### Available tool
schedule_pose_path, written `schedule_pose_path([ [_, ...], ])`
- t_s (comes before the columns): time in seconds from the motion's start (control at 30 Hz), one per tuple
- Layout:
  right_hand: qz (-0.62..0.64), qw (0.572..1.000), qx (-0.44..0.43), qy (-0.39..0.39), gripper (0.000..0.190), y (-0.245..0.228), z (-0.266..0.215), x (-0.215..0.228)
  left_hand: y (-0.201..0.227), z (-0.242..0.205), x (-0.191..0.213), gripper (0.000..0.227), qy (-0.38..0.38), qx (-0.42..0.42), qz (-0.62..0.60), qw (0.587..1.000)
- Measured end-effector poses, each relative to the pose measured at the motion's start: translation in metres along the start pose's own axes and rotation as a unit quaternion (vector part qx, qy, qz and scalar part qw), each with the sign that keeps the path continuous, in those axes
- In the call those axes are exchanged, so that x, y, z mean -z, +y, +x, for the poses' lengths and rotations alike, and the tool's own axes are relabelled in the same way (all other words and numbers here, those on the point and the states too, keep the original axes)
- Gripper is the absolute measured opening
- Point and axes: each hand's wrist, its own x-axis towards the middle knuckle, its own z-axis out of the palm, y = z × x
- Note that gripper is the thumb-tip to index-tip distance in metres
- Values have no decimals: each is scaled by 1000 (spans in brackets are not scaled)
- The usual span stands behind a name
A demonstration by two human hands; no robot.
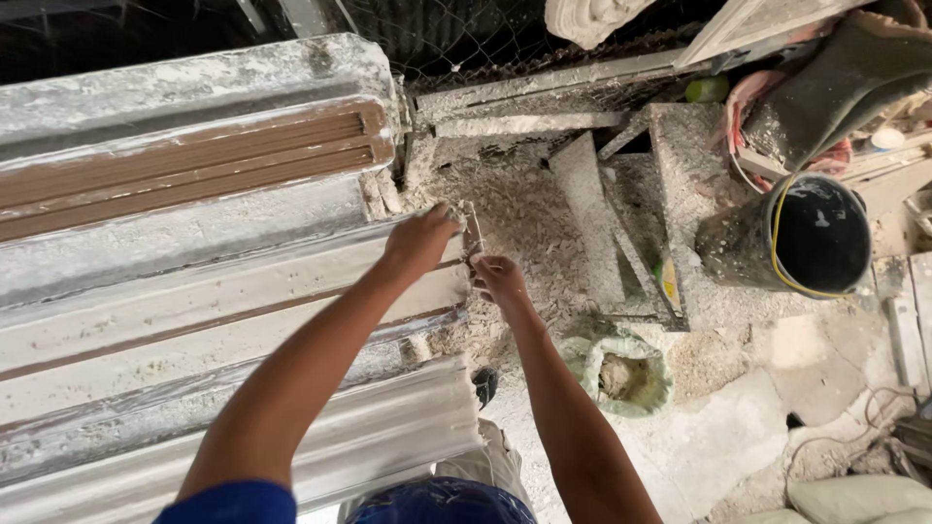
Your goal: The person smooths the surface of a long white plaster mold using a small handheld tool, repeatedly rubbing along the grooves and edges. The person occasionally repositions the tool and continues the smoothing action across different sections of the mold.
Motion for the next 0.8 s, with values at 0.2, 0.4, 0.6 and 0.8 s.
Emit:
schedule_pose_path([
  [0.2, 129, 989, -66, -19, 54, 13, -18, 47, 60, -80, 9, 41, 3, 113, -90, 989],
  [0.4, 88, 994, -57, -6, 52, 53, -22, 85, 85, -59, -7, 38, 77, 157, -69, 982],
  [0.6, 61, 996, -61, -15, 47, 65, -34, 106, 100, -52, 3, 30, 88, 184, -82, 976],
  [0.8, 45, 997, -60, -17, 46, 82, -45, 124, 115, -51, -7, 19, 59, 263, -100, 958],
])
